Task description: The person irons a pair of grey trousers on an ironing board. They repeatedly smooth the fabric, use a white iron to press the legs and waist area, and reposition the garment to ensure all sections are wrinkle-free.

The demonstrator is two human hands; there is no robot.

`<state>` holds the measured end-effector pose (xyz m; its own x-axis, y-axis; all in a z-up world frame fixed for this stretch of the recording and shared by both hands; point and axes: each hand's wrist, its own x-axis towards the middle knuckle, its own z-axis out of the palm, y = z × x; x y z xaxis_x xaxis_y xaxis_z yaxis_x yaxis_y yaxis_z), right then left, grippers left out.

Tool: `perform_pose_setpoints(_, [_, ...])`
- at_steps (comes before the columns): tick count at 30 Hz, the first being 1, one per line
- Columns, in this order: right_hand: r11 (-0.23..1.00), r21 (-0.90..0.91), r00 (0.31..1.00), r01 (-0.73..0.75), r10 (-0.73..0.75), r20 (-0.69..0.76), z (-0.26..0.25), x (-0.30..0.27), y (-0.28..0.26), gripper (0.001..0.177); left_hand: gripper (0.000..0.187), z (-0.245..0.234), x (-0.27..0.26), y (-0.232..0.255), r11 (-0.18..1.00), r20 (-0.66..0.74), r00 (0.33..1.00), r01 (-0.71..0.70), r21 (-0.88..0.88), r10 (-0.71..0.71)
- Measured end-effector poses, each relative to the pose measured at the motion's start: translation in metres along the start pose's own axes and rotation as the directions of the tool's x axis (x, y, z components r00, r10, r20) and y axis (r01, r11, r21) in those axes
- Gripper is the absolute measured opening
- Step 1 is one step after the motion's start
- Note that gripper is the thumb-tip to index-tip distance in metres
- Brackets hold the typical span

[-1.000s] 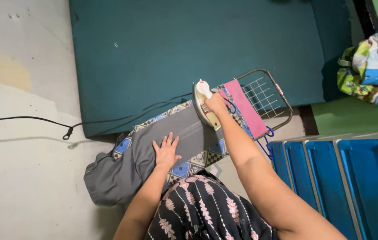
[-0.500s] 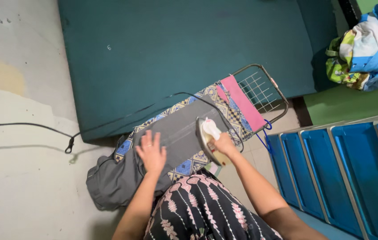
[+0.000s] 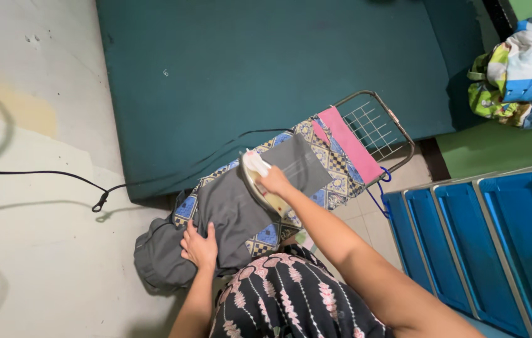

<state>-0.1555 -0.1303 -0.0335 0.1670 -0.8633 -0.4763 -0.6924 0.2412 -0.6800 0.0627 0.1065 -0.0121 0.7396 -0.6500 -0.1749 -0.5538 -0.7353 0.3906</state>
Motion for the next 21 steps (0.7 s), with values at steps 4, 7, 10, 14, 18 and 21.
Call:
perform_pose_setpoints(4, [1.000,0.012,1.000,0.010,-0.010,0.020,0.004,0.032,-0.030,0.047,0.066,0.001,0.012,-0.010,0.994,0.091,0.995,-0.057,0.089,0.049])
perform_pose_setpoints(7, [0.997,0.056,0.995,-0.060,0.056,0.080,0.003,0.039,-0.040,0.045,0.055,0.011,0.019,-0.025,0.993,0.093,0.990,-0.108,0.045,0.104])
perform_pose_setpoints(10, [1.000,0.002,0.999,0.014,-0.014,0.043,0.007,0.037,-0.026,0.047,0.046,0.011,0.035,-0.043,0.972,0.061,0.974,-0.211,-0.100,0.218])
perform_pose_setpoints(14, [0.990,-0.036,0.991,0.135,-0.135,0.010,0.007,-0.006,0.011,0.050,0.059,-0.006,0.033,-0.046,0.961,0.162,0.951,-0.240,-0.138,0.262])
perform_pose_setpoints(18, [0.997,-0.063,0.979,0.041,-0.027,0.204,0.005,-0.082,0.037,0.040,0.042,-0.012,0.030,-0.032,0.977,0.170,0.962,-0.208,-0.052,0.214])
perform_pose_setpoints(21, [0.986,-0.084,0.978,0.146,-0.132,0.162,0.011,-0.114,0.044,0.037,0.032,0.001,0.030,-0.036,0.984,0.100,0.979,-0.173,-0.043,0.176])
